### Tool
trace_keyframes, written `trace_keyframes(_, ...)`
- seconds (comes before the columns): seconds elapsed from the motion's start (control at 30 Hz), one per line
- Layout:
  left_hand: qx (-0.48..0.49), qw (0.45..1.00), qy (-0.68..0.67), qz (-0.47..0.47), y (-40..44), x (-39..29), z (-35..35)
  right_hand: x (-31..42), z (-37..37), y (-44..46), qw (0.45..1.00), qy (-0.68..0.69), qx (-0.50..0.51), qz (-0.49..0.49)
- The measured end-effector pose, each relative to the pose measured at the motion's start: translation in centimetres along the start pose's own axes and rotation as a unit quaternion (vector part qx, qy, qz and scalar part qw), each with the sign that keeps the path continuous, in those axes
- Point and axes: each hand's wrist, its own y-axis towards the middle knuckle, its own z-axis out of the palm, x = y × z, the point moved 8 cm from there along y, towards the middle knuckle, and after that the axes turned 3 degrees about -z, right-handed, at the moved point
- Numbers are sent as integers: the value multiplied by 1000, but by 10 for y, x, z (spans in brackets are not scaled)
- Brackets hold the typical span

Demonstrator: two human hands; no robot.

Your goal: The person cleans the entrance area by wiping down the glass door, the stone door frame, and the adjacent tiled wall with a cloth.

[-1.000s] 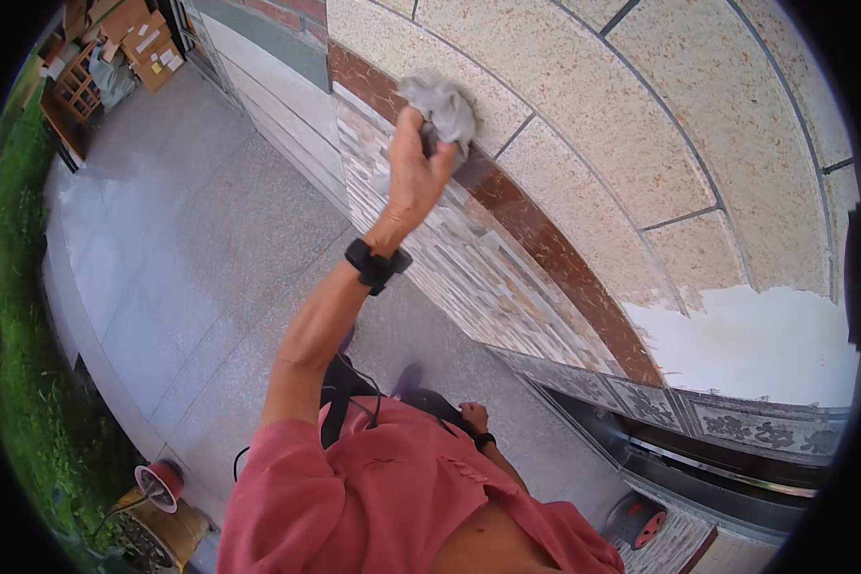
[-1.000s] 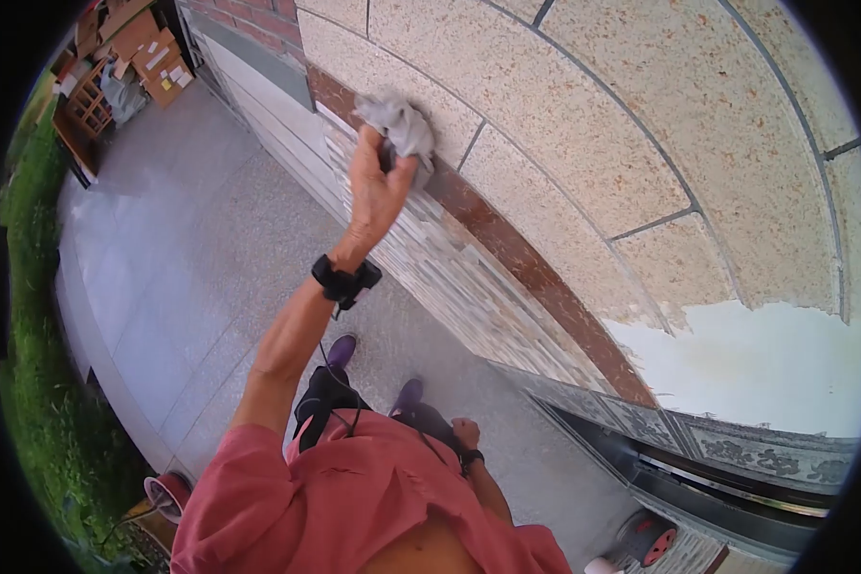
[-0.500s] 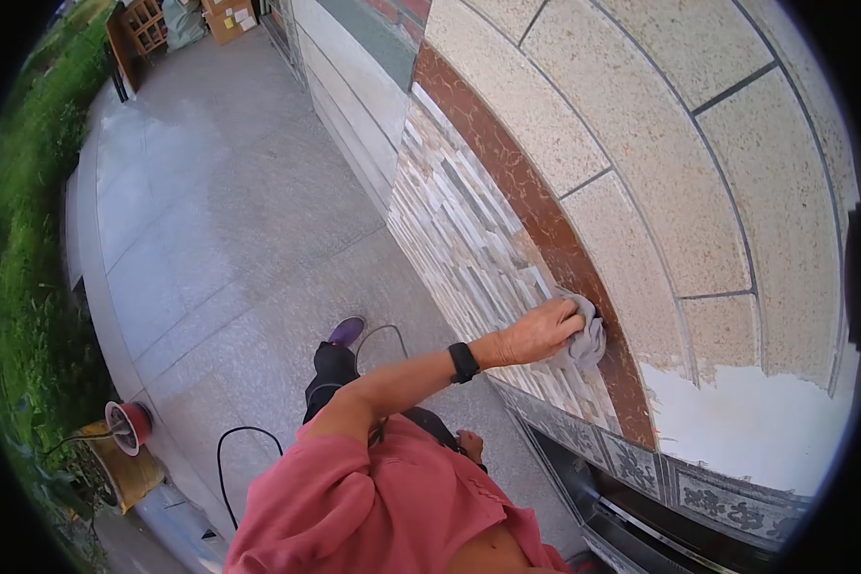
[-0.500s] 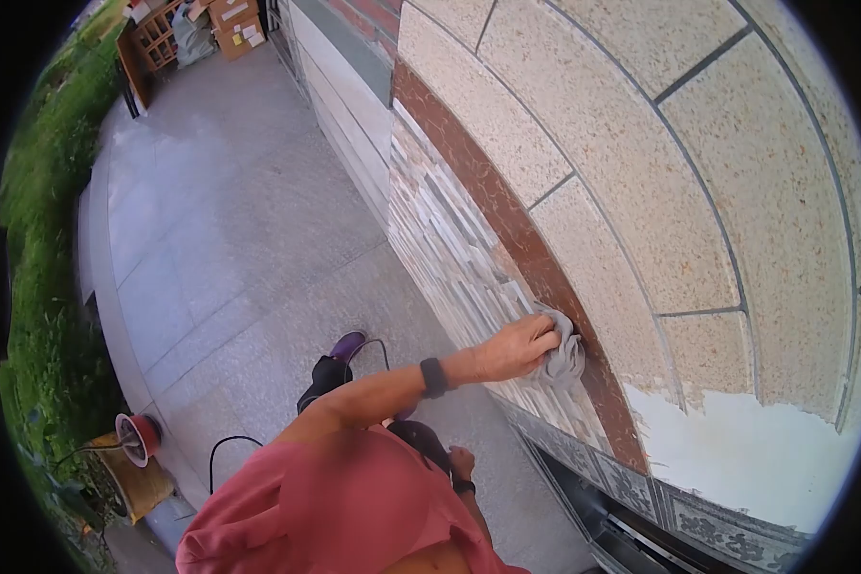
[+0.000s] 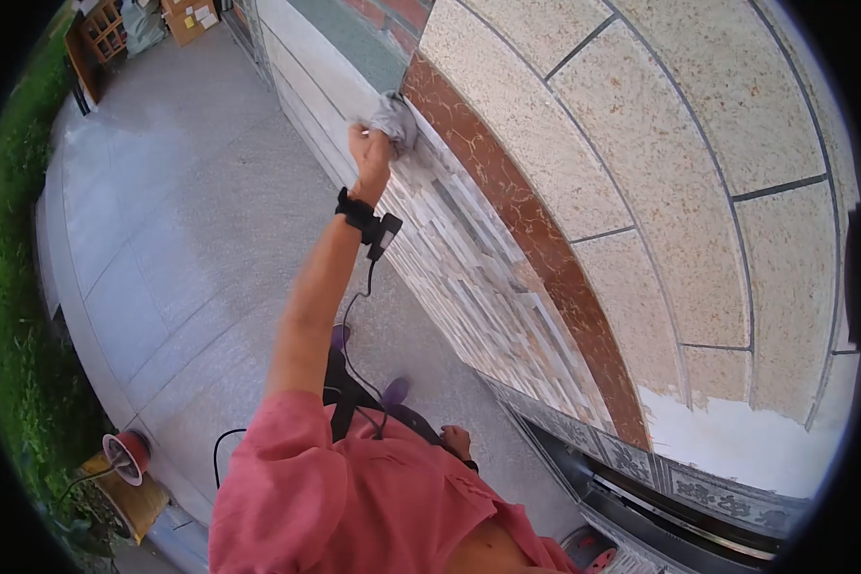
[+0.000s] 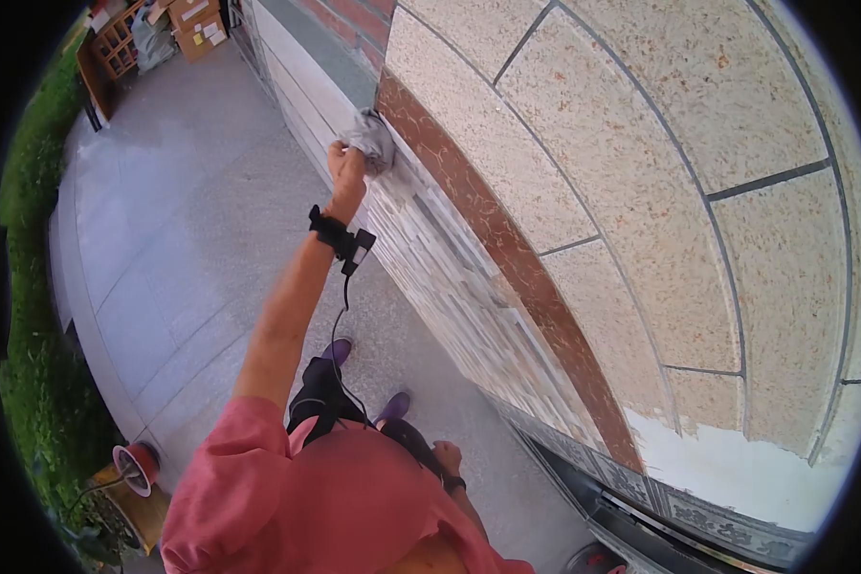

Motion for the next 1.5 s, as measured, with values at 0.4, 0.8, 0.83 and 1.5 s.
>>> trace_keyframes(0.4, 71, 984, 135, 87, -89, -4, 37, 59, 0, -29, 988, -118, 20, -92)
trace_keyframes(0.8, 96, 927, 313, 181, -293, 35, 65, -33, -6, -14, 994, -48, 30, -92)
trace_keyframes(0.83, 104, 957, 239, 123, -305, 51, 64, -35, -6, -13, 994, -47, 34, -89)
trace_keyframes(1.5, 187, 913, 299, 205, -189, -79, 44, -30, 7, -16, 996, 66, 15, 51)
